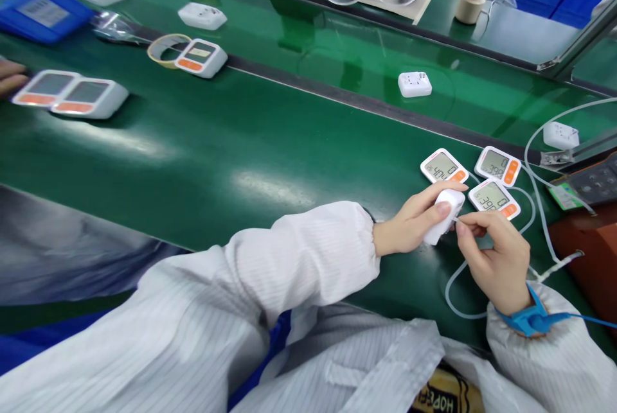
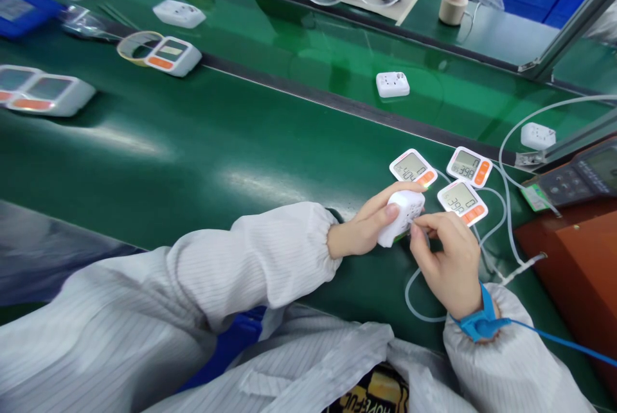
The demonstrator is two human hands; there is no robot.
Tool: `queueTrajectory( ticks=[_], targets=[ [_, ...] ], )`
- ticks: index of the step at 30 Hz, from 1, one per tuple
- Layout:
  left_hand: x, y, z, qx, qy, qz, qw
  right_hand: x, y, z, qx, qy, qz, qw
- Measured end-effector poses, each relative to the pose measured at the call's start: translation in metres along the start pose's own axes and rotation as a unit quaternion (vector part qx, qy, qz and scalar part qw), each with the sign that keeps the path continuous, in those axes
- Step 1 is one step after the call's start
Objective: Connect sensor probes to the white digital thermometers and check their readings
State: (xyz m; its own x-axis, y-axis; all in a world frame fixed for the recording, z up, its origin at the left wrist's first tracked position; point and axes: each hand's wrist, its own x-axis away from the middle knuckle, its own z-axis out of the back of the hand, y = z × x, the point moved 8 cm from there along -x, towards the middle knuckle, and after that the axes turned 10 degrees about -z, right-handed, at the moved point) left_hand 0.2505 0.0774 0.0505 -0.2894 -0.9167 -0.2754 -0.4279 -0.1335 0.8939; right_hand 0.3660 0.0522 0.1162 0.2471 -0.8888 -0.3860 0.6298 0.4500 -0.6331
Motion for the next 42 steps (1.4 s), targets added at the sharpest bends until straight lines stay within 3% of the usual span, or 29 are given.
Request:
queueTrajectory(
  ticks=[20,28,42],
  targets=[
    [-0.0013,-0.0029,-0.0019,0.014,-0.004,0.014,1.000,0.0000,-0.0005,-0.0029,-0.001,-0.020,0.012,1.000],
    [0.0008,0.0014,-0.0021,-0.084,-0.031,-0.006,0.996,-0.0009,-0.0015,-0.0019,-0.004,-0.021,0.010,1.000],
    [0.0007,0.0027,-0.0025,-0.093,-0.038,-0.023,0.995,-0.0013,-0.0023,-0.0022,-0.024,-0.040,0.013,0.999]
  ],
)
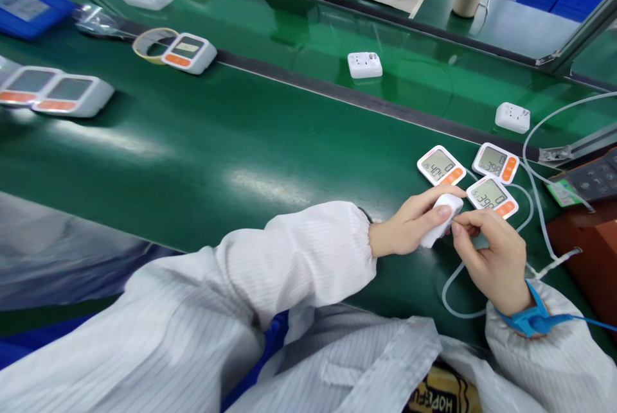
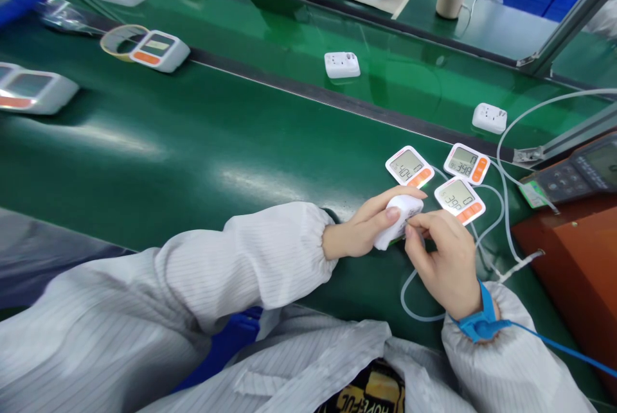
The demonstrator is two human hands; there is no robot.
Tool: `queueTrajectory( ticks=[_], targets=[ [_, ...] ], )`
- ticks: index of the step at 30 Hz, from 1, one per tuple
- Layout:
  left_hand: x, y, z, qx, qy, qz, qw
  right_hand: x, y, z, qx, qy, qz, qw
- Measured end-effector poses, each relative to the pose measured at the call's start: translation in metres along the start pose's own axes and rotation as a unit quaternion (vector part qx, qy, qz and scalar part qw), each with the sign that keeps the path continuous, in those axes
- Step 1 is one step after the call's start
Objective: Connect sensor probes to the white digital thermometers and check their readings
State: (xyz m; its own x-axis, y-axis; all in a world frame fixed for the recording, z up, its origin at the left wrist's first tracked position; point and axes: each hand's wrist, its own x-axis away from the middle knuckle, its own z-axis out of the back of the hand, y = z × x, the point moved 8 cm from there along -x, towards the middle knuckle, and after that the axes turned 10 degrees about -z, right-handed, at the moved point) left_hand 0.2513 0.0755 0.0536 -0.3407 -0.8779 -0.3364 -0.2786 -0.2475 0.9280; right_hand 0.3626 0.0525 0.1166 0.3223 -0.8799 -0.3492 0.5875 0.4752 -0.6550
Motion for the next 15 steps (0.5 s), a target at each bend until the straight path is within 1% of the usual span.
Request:
queueTrajectory(
  ticks=[15],
  targets=[
    [0.0015,-0.0023,0.0005,-0.021,-0.005,0.003,1.000,-0.0009,-0.0020,-0.0008,-0.001,-0.013,0.001,1.000]
  ],
)
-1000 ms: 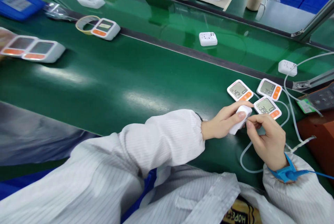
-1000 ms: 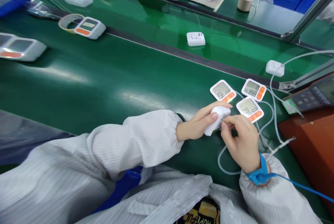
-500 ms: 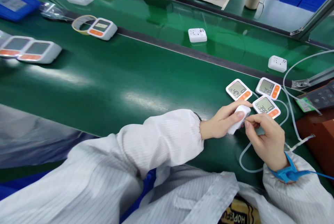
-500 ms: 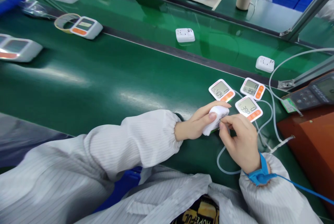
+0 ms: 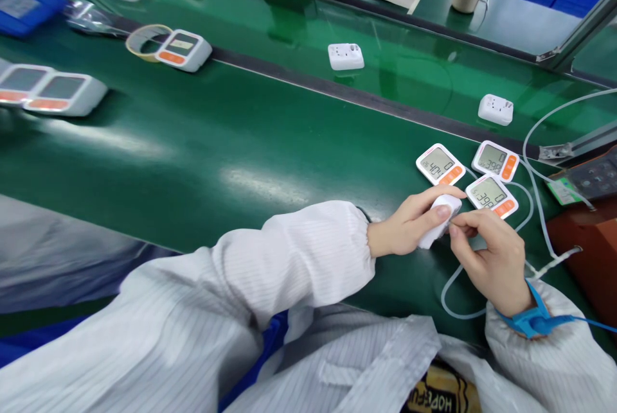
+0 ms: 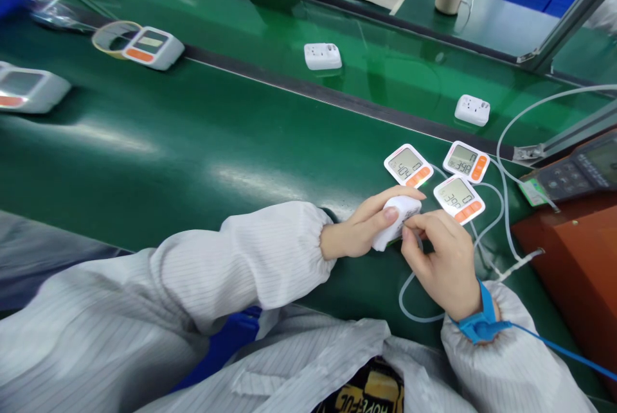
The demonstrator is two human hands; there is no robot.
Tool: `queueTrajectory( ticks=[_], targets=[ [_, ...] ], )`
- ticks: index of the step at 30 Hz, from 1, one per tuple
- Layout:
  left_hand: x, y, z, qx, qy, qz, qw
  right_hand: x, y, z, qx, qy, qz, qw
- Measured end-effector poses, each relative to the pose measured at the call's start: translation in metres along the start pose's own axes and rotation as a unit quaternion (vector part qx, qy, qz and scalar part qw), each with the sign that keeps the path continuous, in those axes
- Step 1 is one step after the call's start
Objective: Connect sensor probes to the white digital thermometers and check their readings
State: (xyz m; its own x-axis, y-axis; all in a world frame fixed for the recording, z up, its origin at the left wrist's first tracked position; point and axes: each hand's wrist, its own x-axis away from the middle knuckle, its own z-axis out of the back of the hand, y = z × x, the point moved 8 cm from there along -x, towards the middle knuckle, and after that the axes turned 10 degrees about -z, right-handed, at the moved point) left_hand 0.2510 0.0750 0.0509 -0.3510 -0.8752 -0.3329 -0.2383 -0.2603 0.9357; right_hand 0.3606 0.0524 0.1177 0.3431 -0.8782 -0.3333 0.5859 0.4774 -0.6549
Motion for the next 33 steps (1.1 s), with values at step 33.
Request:
queueTrajectory(
  ticks=[33],
  targets=[
    [0.0009,-0.0019,-0.0012,-0.015,0.005,0.002,1.000,0.0011,0.0004,-0.0026,0.026,0.007,0.002,1.000]
  ],
)
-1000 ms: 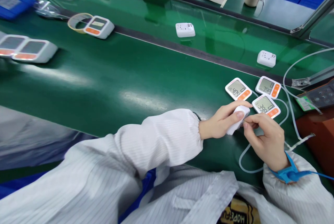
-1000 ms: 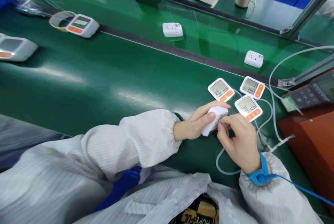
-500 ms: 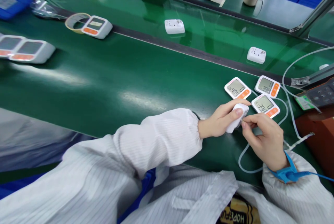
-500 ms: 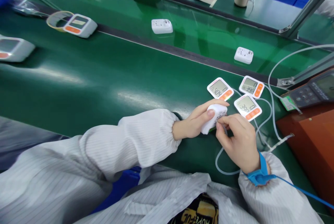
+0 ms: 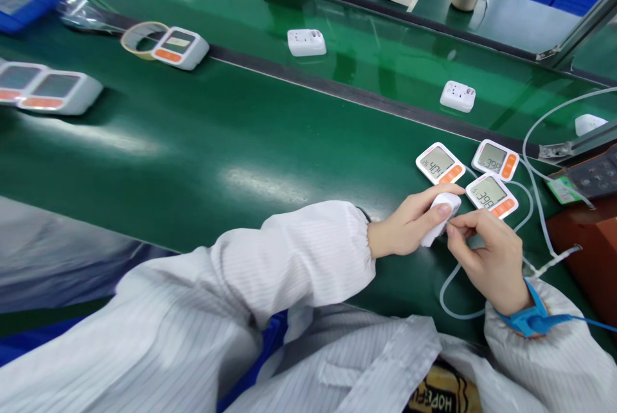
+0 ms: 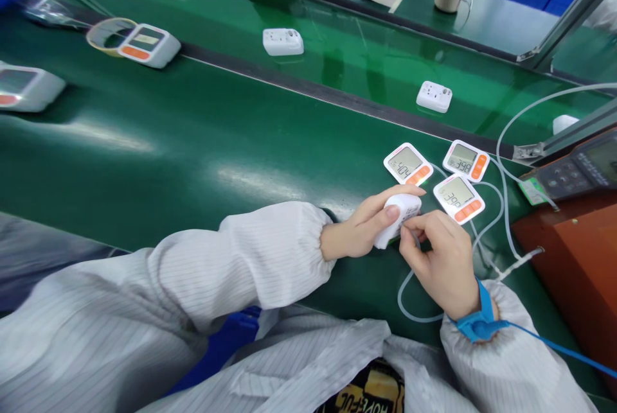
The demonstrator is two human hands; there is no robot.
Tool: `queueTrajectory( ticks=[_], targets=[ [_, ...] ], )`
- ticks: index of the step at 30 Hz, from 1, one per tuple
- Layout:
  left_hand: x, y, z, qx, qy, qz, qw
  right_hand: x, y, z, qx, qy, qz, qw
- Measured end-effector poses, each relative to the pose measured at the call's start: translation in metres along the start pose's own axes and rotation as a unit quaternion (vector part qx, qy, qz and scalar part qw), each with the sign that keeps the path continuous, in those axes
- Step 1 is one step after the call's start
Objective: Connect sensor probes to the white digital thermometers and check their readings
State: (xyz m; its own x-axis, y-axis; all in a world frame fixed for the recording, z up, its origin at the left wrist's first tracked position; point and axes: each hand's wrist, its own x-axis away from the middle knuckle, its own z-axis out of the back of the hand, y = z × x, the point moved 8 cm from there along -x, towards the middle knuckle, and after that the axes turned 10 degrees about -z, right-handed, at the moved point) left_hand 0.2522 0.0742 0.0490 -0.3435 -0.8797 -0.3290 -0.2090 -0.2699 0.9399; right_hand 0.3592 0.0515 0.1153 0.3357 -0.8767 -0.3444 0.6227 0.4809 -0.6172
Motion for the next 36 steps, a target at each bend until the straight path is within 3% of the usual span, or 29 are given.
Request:
queueTrajectory(
  ticks=[3,6,14,20,22,27,36],
  targets=[
    [0.000,0.001,0.000,-0.028,0.000,-0.008,1.000,0.002,-0.001,0.000,0.014,0.007,0.013,1.000],
    [0.000,0.009,0.002,-0.086,0.004,-0.059,0.995,0.004,-0.003,0.000,0.018,0.019,0.024,0.999],
    [0.002,0.027,0.003,-0.203,0.000,-0.182,0.962,0.002,0.008,-0.005,-0.062,-0.027,-0.068,0.995],
    [0.004,0.033,0.005,-0.202,0.020,-0.237,0.950,0.001,0.011,-0.005,-0.078,-0.035,-0.086,0.993],
    [0.004,0.032,0.006,-0.174,0.023,-0.230,0.957,0.001,0.010,-0.004,-0.068,-0.028,-0.081,0.994],
    [0.001,0.021,0.005,-0.060,0.026,-0.139,0.988,0.003,0.004,-0.002,-0.053,-0.022,-0.059,0.997],
    [0.000,0.019,0.006,-0.031,0.042,-0.092,0.994,0.004,0.001,0.004,-0.048,0.012,-0.027,0.998]
  ],
)
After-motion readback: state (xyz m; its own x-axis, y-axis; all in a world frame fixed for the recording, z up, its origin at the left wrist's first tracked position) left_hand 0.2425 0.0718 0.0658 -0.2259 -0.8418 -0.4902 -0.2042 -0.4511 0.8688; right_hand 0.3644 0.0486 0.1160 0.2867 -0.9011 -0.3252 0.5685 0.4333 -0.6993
